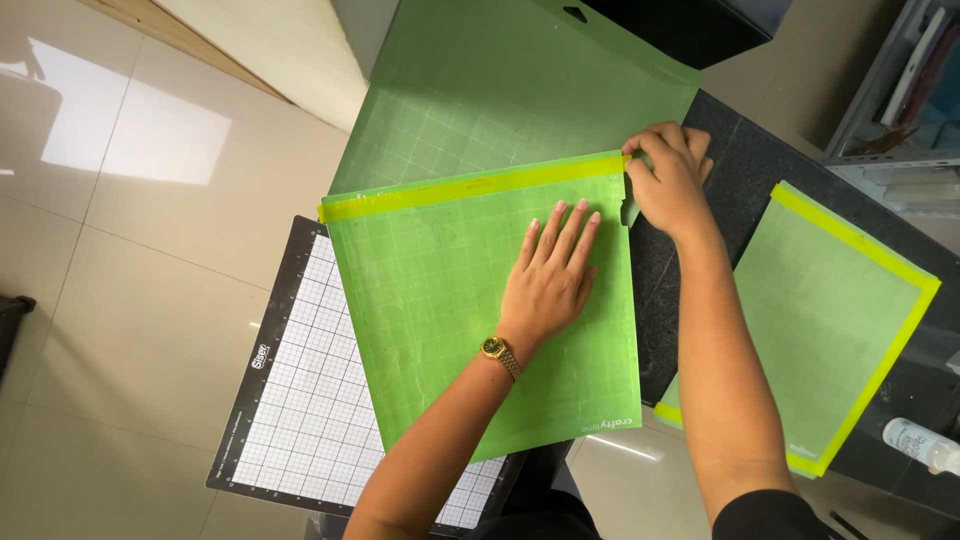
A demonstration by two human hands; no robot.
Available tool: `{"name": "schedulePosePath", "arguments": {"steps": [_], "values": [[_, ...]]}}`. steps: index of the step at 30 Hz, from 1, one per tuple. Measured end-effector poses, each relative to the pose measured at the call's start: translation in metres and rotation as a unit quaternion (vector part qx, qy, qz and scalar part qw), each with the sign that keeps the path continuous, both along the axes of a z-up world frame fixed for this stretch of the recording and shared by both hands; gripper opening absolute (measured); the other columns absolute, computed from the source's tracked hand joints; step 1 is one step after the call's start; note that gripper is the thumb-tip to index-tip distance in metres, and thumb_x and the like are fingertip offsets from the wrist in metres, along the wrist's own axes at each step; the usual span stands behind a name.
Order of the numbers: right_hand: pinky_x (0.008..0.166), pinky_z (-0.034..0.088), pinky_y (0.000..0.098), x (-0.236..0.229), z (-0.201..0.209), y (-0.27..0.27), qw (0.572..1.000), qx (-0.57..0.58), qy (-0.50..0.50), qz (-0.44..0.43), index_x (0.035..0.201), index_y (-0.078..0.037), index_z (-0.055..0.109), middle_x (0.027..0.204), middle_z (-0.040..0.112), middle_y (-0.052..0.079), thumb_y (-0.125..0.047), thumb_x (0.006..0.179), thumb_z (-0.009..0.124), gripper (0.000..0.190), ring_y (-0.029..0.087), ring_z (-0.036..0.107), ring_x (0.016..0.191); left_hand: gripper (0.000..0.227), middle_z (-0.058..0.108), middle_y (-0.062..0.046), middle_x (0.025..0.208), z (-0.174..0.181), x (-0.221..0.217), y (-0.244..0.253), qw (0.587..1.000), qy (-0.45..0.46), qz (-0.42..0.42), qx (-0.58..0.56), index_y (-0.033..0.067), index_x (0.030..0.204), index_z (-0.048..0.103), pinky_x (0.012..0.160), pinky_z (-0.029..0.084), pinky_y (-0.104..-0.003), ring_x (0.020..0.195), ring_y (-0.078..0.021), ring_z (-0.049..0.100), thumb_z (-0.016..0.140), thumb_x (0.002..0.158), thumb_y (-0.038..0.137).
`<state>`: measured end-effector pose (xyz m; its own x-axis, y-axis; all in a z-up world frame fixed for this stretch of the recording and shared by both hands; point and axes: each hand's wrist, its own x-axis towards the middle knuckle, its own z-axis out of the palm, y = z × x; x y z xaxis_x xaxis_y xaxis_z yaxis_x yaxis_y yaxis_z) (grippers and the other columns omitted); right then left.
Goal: Applying yellow adhesive tape to the edges of green cutting mats on a workshop table.
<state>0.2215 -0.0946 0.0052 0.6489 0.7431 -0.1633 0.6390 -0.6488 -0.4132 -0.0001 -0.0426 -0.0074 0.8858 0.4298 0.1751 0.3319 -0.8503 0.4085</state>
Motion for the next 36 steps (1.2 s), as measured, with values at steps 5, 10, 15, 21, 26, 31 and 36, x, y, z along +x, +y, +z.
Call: {"name": "schedulePosePath", "arguments": {"steps": [5,10,15,21,26,31,36], "values": [[0.098,0.030,0.0541,-0.005,0.014,0.003,0.998,0.003,-0.052,0.032,0.096,-0.012,0.066,0.113,0.053,0.003,-0.016,0.099,0.070,0.007,0.031,0.039,0.126,0.064,0.019,0.007,0.173,0.006,0.002,0.002,0.996,0.081,-0.047,0.002,0.0373,0.165,0.019,0.127,0.018,-0.054,0.161,-0.0245,0.016,0.035,0.104,0.054],[0.090,0.037,0.0451,-0.045,0.025,0.011,0.949,0.016,-0.305,0.077,0.087,-0.013,0.069,0.101,0.056,-0.002,-0.015,0.094,0.082,0.014,0.025,0.048,0.115,0.063,0.008,0.007,0.175,0.014,0.003,0.006,0.983,0.157,-0.084,-0.031,0.0379,0.166,0.014,0.126,0.003,-0.058,0.161,-0.0241,0.001,0.027,0.106,0.054],[0.088,0.037,0.0496,-0.064,0.017,0.003,0.888,0.080,-0.447,0.066,0.084,-0.014,0.063,0.100,0.060,-0.002,-0.017,0.096,0.077,0.019,0.029,0.055,0.110,0.062,0.009,0.006,0.174,0.027,0.006,0.011,0.975,0.192,-0.099,-0.054,0.0336,0.165,0.021,0.124,-0.001,-0.059,0.160,-0.0227,-0.001,0.023,0.106,0.052],[0.085,0.039,0.0497,-0.067,-0.011,0.000,0.883,0.119,-0.453,0.038,0.078,-0.016,0.066,0.095,0.064,-0.003,-0.010,0.086,0.080,0.017,0.028,0.059,0.105,0.063,0.013,0.004,0.173,0.021,0.007,0.008,0.981,0.161,-0.089,-0.060,0.0323,0.163,0.026,0.125,0.002,-0.060,0.160,-0.0231,0.003,0.032,0.102,0.051],[0.087,0.042,0.0459,-0.105,0.023,0.017,0.933,0.167,-0.317,0.037,0.081,-0.012,0.065,0.102,0.068,-0.002,-0.010,0.085,0.080,0.015,0.028,0.061,0.110,0.064,0.021,0.001,0.171,0.013,0.006,0.005,0.977,0.173,-0.102,-0.069,0.0268,0.160,0.031,0.125,-0.002,-0.061,0.160,-0.0241,0.003,0.032,0.098,0.045],[0.086,0.047,0.0419,-0.134,0.051,0.022,0.963,0.197,-0.178,0.050,0.086,-0.009,0.063,0.103,0.071,0.001,-0.006,0.091,0.075,0.013,0.028,0.067,0.108,0.069,0.025,0.003,0.169,0.011,0.004,0.003,0.974,0.182,-0.106,-0.082,0.0255,0.157,0.037,0.126,-0.006,-0.064,0.159,-0.0243,0.009,0.037,0.091,0.046],[0.078,0.057,0.0363,-0.147,0.092,0.033,0.962,0.273,-0.003,0.022,0.086,-0.008,0.066,0.101,0.077,0.004,-0.004,0.090,0.076,0.012,0.029,0.075,0.090,0.068,0.040,-0.003,0.160,0.015,0.005,0.006,0.979,0.150,-0.108,-0.087,0.0230,0.154,0.041,0.128,-0.003,-0.064,0.150,-0.0320,0.036,0.046,0.089,0.042]]}}
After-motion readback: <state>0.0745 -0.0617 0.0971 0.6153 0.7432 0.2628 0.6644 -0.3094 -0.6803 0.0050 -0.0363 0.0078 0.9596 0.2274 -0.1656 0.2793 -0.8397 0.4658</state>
